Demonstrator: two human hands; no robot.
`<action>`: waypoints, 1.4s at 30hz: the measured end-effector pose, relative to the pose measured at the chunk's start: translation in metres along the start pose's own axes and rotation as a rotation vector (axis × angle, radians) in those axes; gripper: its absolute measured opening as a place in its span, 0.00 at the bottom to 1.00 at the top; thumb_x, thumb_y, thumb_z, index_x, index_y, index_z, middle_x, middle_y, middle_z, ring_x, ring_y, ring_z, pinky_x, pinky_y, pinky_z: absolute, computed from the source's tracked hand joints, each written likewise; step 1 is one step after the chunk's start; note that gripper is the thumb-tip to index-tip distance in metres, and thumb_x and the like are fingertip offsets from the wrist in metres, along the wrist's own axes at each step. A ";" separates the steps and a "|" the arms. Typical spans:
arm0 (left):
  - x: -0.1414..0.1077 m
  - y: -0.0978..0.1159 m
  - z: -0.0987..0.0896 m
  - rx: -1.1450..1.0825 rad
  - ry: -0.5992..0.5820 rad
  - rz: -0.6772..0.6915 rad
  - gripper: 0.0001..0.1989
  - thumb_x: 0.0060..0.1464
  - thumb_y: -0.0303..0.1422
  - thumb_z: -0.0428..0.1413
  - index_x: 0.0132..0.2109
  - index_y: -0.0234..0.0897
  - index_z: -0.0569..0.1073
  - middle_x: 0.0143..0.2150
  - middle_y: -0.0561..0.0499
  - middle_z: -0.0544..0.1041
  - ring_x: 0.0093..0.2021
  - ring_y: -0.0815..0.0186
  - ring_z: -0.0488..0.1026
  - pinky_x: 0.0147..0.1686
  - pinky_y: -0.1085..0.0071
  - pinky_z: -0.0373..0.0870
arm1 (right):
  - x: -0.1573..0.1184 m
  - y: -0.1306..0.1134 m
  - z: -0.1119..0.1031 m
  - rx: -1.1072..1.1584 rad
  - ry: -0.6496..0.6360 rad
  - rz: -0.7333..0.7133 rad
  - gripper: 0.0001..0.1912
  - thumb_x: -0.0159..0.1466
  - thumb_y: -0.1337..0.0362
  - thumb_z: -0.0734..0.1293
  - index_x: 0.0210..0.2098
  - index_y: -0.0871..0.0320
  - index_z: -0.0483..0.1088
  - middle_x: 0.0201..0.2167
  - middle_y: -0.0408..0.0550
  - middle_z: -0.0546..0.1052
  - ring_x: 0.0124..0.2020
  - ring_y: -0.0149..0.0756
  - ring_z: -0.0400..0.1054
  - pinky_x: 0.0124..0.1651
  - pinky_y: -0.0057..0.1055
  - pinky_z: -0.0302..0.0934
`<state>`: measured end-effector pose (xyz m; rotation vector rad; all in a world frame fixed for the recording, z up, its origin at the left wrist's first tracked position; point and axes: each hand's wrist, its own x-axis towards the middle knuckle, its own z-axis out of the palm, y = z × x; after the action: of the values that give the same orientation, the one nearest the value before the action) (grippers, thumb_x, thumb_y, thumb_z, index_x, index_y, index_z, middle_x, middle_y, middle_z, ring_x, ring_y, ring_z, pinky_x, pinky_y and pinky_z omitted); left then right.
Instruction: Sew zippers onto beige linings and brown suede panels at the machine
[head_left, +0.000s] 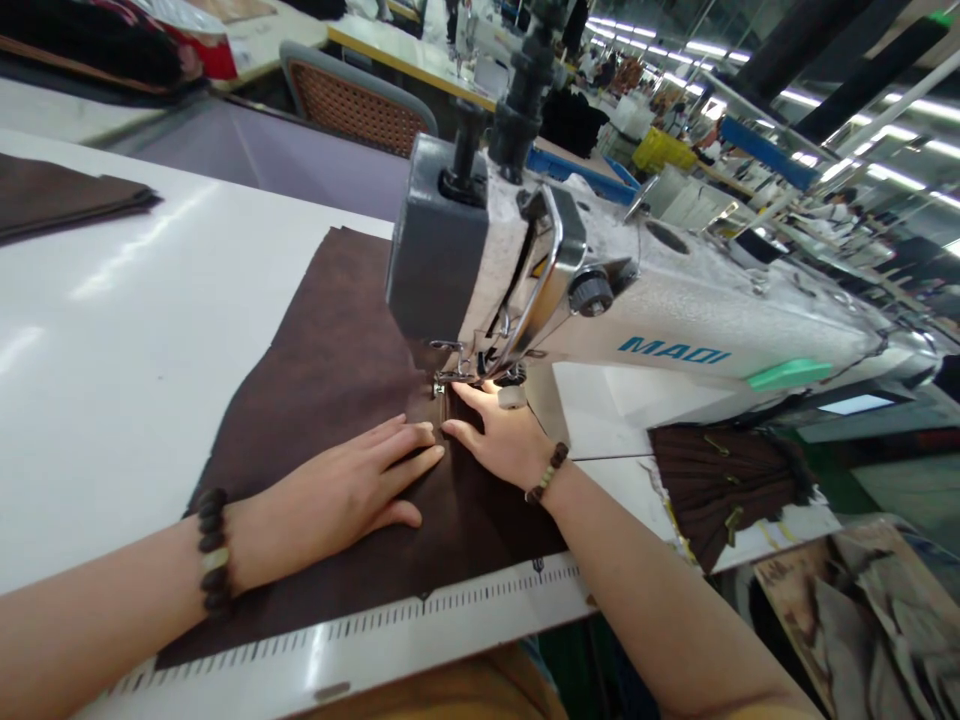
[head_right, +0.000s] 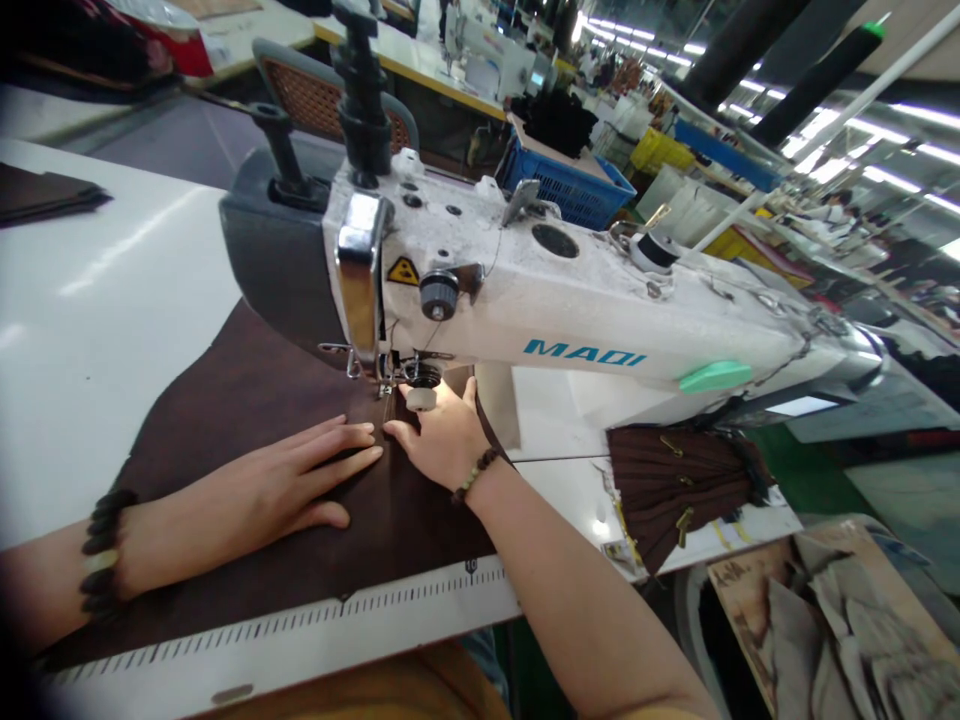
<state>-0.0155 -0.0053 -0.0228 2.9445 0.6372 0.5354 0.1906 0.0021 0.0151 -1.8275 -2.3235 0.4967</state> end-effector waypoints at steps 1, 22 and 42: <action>0.000 0.000 0.000 0.005 -0.004 0.006 0.25 0.65 0.45 0.44 0.58 0.32 0.68 0.52 0.40 0.71 0.52 0.56 0.69 0.55 0.59 0.69 | 0.000 0.000 0.000 0.002 -0.004 0.002 0.24 0.65 0.58 0.65 0.58 0.60 0.66 0.56 0.56 0.69 0.59 0.42 0.61 0.64 0.47 0.52; 0.006 0.013 0.004 0.125 0.057 -0.027 0.28 0.64 0.49 0.42 0.54 0.29 0.70 0.50 0.39 0.74 0.50 0.55 0.71 0.54 0.56 0.69 | -0.005 0.001 0.003 -0.019 0.042 -0.001 0.19 0.67 0.62 0.62 0.57 0.53 0.67 0.55 0.53 0.70 0.57 0.41 0.63 0.65 0.53 0.47; 0.003 0.015 0.010 0.169 0.036 -0.054 0.27 0.63 0.48 0.44 0.55 0.30 0.71 0.53 0.38 0.74 0.53 0.54 0.71 0.55 0.55 0.69 | -0.003 0.001 0.001 -0.044 0.027 -0.022 0.20 0.67 0.62 0.61 0.58 0.54 0.67 0.55 0.54 0.71 0.57 0.42 0.64 0.64 0.52 0.51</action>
<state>-0.0041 -0.0174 -0.0288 3.0687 0.8016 0.5569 0.1918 -0.0006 0.0144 -1.8140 -2.3526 0.4189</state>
